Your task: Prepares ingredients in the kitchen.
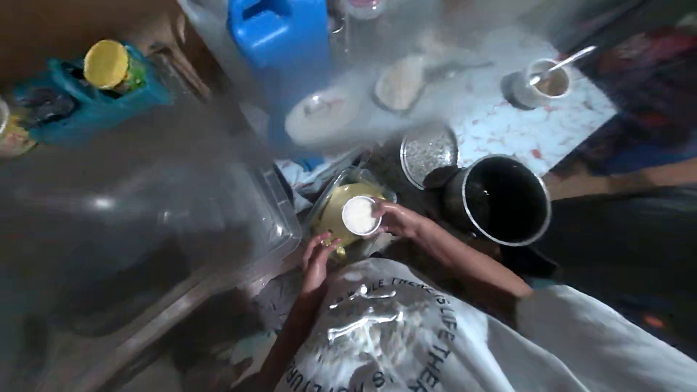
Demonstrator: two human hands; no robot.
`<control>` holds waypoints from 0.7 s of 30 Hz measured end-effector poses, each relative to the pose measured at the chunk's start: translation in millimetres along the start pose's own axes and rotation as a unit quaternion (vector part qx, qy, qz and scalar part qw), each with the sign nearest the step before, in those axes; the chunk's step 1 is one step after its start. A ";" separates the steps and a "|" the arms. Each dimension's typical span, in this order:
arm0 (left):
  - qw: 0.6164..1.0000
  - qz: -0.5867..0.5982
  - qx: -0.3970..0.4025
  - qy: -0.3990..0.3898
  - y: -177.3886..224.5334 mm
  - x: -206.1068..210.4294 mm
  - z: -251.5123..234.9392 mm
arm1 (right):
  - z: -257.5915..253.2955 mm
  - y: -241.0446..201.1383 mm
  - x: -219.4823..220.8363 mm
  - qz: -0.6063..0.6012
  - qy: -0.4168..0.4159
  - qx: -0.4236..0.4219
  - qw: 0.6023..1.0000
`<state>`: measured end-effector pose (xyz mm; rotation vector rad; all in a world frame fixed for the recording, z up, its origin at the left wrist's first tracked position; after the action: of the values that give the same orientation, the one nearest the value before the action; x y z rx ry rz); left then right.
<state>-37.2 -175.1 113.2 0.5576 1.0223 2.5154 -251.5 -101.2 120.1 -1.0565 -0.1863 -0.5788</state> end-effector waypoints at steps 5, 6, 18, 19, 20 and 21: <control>1.000 -0.020 -0.007 0.000 1.4 1.8 0.1 | 70.2 -41.9 3.2 -0.077 0.018 -0.031 0.996; 1.000 -0.023 -0.008 0.001 1.2 1.4 -0.4 | 85.4 -48.8 1.8 -0.098 0.026 -0.057 0.993; 0.999 -0.042 0.002 -0.025 -3.0 -3.8 -11.0 | 230.6 -77.5 -89.5 0.087 0.529 -0.294 0.791; 0.999 -0.044 -0.001 -0.023 -1.9 -2.8 -10.7 | 234.7 -76.4 -93.4 0.117 0.570 -0.282 0.763; 0.999 -0.046 -0.001 -0.022 -0.8 -1.6 -10.4 | 238.1 -74.3 -97.3 0.155 0.597 -0.265 0.741; 0.999 -0.049 0.001 -0.022 -0.5 -1.4 -10.7 | 240.3 -70.5 -102.3 0.195 0.615 -0.251 0.722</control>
<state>-41.1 -181.6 105.5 0.5476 1.0123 2.4066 -344.3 117.1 250.1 -0.9706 1.4198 -0.8517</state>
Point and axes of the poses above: each hand's wrist, its own z-axis away from the middle knuckle, its own x-axis out of the palm, y = z × x, the point moved 2 cm from there along -z, towards the middle knuckle, and after that the axes turned 11 degrees about -x, right-handed, at the moved point
